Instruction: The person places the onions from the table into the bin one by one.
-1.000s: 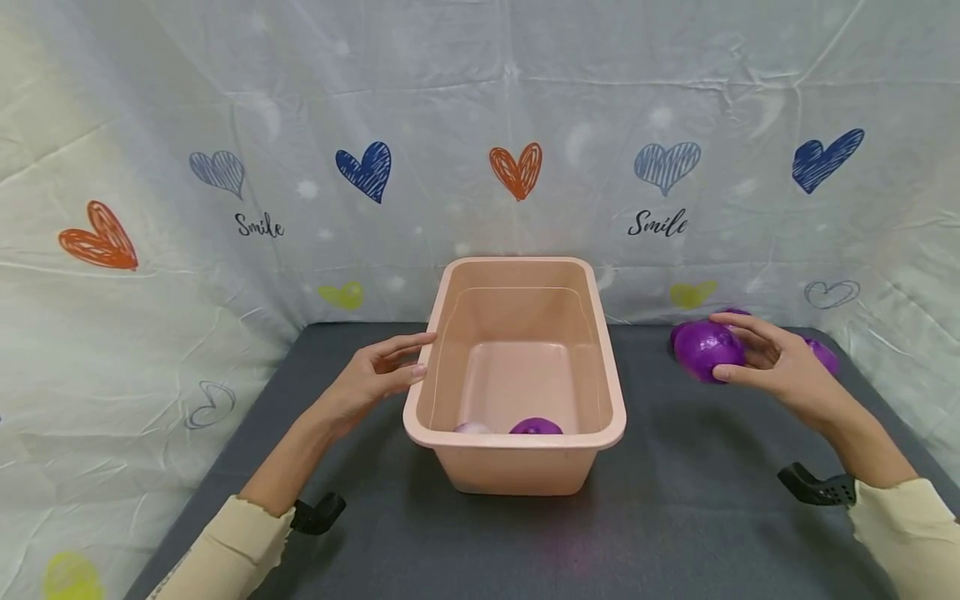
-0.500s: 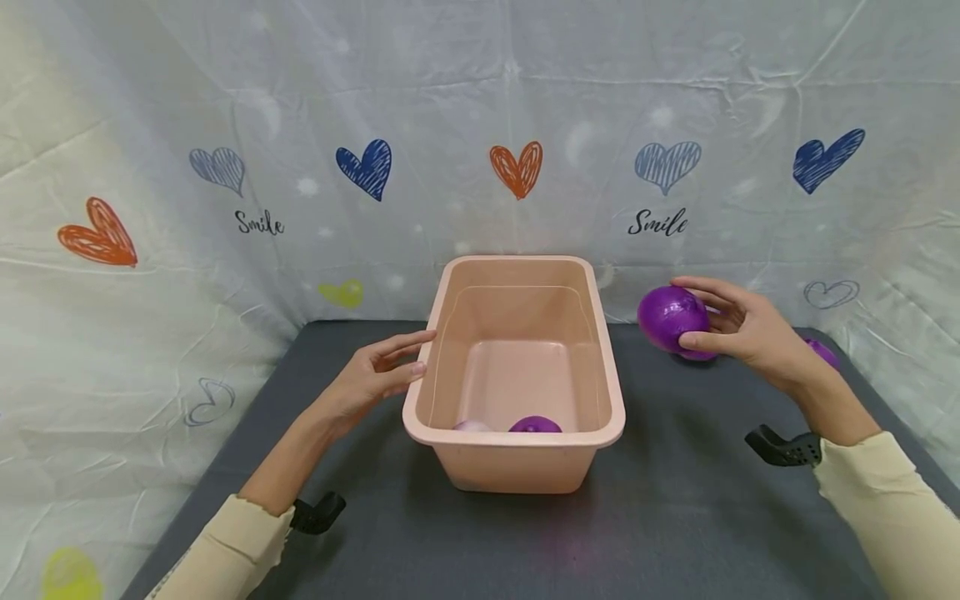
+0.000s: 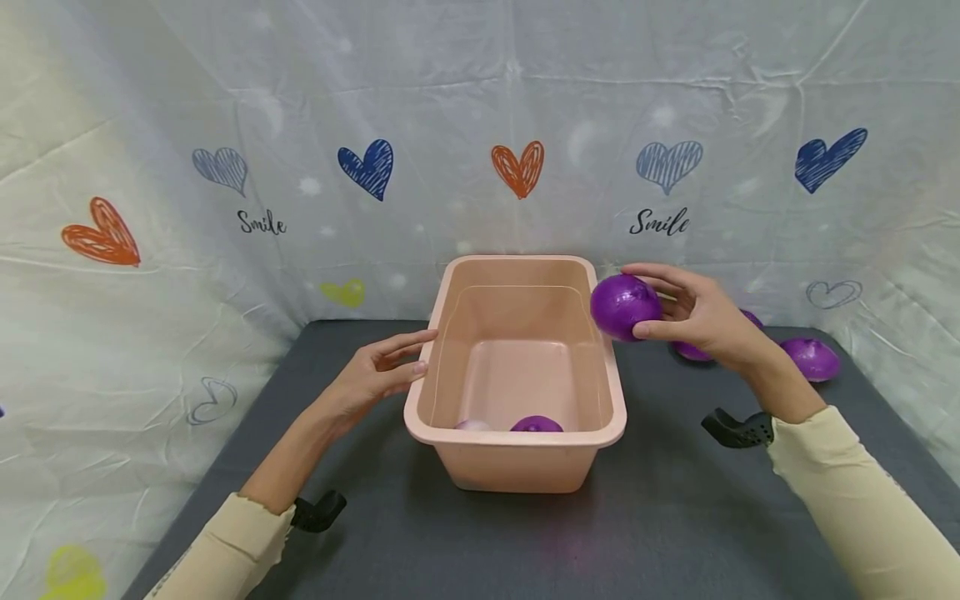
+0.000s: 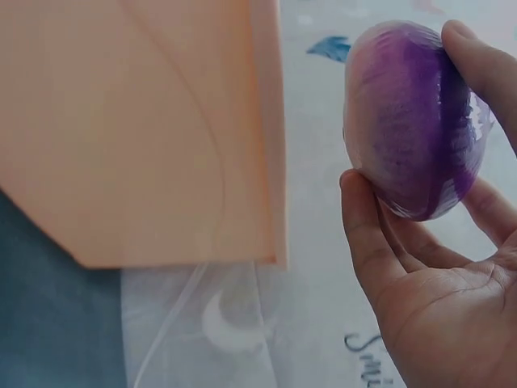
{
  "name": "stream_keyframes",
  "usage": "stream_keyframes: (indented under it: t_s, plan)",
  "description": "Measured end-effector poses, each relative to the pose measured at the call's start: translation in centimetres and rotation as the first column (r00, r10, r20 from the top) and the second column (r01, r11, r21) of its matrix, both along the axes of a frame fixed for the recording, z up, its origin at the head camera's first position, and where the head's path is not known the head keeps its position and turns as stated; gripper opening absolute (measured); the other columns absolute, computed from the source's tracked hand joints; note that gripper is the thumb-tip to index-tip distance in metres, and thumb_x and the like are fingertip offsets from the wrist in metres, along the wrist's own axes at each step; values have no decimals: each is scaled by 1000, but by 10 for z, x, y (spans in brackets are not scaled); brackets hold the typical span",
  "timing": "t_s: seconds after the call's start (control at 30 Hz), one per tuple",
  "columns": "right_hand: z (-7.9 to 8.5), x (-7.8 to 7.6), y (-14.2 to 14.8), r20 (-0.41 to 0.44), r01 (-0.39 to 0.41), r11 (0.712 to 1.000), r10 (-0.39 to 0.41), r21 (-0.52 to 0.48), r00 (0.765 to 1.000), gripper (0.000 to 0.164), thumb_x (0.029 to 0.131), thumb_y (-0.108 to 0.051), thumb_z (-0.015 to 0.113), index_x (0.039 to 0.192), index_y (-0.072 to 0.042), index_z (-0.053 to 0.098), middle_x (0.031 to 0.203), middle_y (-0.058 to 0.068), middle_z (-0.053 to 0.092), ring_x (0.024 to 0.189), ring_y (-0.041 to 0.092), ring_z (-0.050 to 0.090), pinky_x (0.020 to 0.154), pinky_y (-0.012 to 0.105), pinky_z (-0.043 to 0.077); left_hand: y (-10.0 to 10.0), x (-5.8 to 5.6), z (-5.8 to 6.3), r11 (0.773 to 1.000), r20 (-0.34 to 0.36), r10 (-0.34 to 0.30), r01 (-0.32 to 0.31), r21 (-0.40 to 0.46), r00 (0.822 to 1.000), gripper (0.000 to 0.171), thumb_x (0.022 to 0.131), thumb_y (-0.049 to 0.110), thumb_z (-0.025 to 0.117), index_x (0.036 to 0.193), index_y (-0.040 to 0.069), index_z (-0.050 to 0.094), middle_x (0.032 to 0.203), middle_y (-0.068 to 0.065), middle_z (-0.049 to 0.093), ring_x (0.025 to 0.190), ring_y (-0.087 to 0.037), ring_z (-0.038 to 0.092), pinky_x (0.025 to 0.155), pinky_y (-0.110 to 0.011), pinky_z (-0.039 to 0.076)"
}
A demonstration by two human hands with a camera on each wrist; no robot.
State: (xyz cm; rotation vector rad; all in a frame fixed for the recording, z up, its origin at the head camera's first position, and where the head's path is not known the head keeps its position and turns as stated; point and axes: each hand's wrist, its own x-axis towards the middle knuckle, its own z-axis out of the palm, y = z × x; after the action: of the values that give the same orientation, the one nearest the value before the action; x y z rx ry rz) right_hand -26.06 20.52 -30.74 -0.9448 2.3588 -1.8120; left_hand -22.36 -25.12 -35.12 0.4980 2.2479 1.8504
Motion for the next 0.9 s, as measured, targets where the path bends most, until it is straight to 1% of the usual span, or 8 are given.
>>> stream_keyframes:
  t_s: [0.13, 0.23, 0.37, 0.5, 0.73, 0.9]
  plan:
    - [1, -3, -13, -13, -85, 996, 85, -30, 996, 68, 89, 2, 77, 150, -6, 50, 150, 15, 46, 133, 35, 48, 98, 34, 50, 0, 0, 0, 1000, 1, 4, -4, 0, 1000, 57, 99, 17, 70, 152, 15, 51, 151, -10, 47, 135, -31, 48, 104, -51, 45]
    - [0, -5, -22, -3, -124, 991, 124, -51, 992, 67, 88, 3, 77, 149, -8, 51, 150, 14, 46, 133, 35, 47, 97, 37, 51, 0, 1, 0, 1000, 2, 8, -8, -4, 1000, 57, 99, 18, 71, 152, 15, 51, 151, -10, 48, 134, -31, 49, 104, -50, 45]
    - [-1, -6, -33, 14, -137, 989, 138, -48, 990, 67, 88, 0, 79, 149, -9, 52, 152, 12, 44, 135, 34, 46, 97, 38, 51, 1, 2, 1, 1000, 3, 13, -13, -11, 1000, 57, 98, 19, 71, 152, 16, 52, 150, -10, 48, 134, -31, 49, 103, -49, 46]
    - [-1, -6, -38, 37, -157, 985, 160, -68, 986, 67, 88, 0, 79, 149, -10, 52, 152, 14, 43, 135, 34, 45, 99, 39, 50, 1, 2, 1, 1000, 3, 6, -6, -8, 1000, 57, 99, 19, 71, 152, 16, 51, 150, -10, 48, 134, -31, 49, 103, -47, 47]
    - [-3, -6, -36, 52, -135, 990, 137, -49, 989, 69, 88, -1, 79, 150, -8, 49, 152, 11, 45, 134, 32, 47, 100, 38, 49, 1, 2, 1, 1000, 8, 6, -6, -1, 1000, 57, 99, 18, 70, 152, 15, 51, 151, -11, 48, 133, -31, 50, 103, -46, 47]
    - [-4, -6, -34, 54, -171, 982, 175, -78, 983, 66, 91, 1, 76, 150, -6, 47, 148, 14, 49, 132, 36, 50, 100, 40, 49, 2, 2, 1, 1000, 10, 13, -13, -1, 1000, 56, 99, 19, 70, 152, 16, 51, 150, -11, 48, 133, -31, 51, 102, -46, 47]
